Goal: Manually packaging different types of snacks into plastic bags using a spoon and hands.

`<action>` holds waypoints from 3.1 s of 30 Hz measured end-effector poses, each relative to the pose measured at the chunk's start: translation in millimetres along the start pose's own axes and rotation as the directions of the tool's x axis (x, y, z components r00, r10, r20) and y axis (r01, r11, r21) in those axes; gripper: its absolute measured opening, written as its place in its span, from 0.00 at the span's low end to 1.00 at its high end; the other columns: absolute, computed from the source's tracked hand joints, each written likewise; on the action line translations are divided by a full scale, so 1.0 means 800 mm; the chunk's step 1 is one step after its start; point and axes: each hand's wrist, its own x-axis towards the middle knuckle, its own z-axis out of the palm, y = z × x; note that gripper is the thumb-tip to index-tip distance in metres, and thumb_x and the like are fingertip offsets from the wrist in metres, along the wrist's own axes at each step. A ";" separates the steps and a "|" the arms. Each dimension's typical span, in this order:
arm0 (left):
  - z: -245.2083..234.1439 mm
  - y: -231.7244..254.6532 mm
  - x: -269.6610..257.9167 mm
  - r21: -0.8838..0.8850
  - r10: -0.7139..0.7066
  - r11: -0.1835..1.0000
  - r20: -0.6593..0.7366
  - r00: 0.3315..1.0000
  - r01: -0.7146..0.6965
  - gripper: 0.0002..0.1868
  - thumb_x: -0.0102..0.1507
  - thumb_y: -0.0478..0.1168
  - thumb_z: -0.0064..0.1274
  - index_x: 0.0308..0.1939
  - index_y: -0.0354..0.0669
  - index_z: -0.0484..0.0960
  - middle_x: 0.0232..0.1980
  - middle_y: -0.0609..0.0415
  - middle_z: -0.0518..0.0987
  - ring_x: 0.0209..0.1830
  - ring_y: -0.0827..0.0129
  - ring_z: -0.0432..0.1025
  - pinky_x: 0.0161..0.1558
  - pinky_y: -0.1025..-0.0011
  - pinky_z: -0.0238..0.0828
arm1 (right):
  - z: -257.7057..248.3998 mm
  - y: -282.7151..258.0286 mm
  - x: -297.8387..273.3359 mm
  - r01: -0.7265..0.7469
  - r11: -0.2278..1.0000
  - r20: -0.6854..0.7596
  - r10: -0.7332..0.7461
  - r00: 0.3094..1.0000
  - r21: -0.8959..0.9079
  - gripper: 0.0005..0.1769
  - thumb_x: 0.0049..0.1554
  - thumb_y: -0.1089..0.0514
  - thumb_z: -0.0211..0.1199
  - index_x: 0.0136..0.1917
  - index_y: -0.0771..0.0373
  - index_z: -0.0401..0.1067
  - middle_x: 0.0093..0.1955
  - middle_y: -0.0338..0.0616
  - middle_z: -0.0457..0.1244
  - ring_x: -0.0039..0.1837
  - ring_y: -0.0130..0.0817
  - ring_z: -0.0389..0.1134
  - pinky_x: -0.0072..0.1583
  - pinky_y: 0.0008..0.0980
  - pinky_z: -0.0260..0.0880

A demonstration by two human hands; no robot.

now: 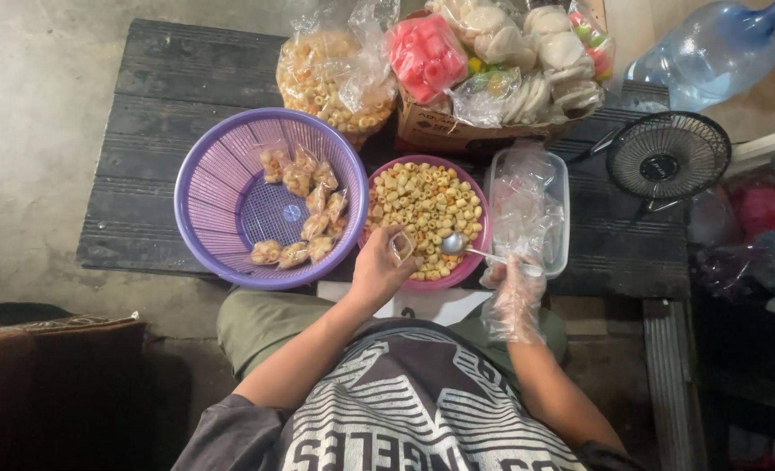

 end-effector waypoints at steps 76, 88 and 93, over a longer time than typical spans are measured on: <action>-0.004 -0.049 -0.020 0.008 0.113 0.994 -0.113 0.987 -0.113 0.33 0.49 0.50 0.71 0.58 0.57 0.78 0.45 0.55 0.82 0.49 0.54 0.78 0.51 0.58 0.74 | 0.013 -0.075 -0.038 0.904 -0.272 0.200 -0.916 -0.349 0.329 0.09 0.61 0.58 0.64 0.53 0.60 0.81 0.44 0.46 0.68 0.38 0.48 0.67 0.38 0.40 0.70; -0.002 -0.034 -0.025 0.054 0.119 0.992 -0.105 0.987 -0.114 0.35 0.50 0.49 0.71 0.61 0.55 0.76 0.46 0.54 0.82 0.50 0.53 0.77 0.51 0.57 0.75 | -0.061 -0.031 -0.062 0.709 0.606 0.285 -0.795 0.535 0.360 0.12 0.59 0.67 0.62 0.34 0.64 0.77 0.31 0.40 0.68 0.39 0.33 0.70 0.45 0.27 0.68; 0.001 -0.037 -0.025 0.066 0.153 0.987 -0.098 0.983 -0.147 0.36 0.50 0.48 0.71 0.61 0.53 0.76 0.46 0.54 0.81 0.50 0.52 0.77 0.52 0.56 0.75 | -0.079 -0.014 -0.058 0.389 0.913 0.112 -0.402 0.909 0.125 0.16 0.66 0.48 0.57 0.38 0.50 0.74 0.34 0.34 0.70 0.41 0.25 0.74 0.48 0.23 0.71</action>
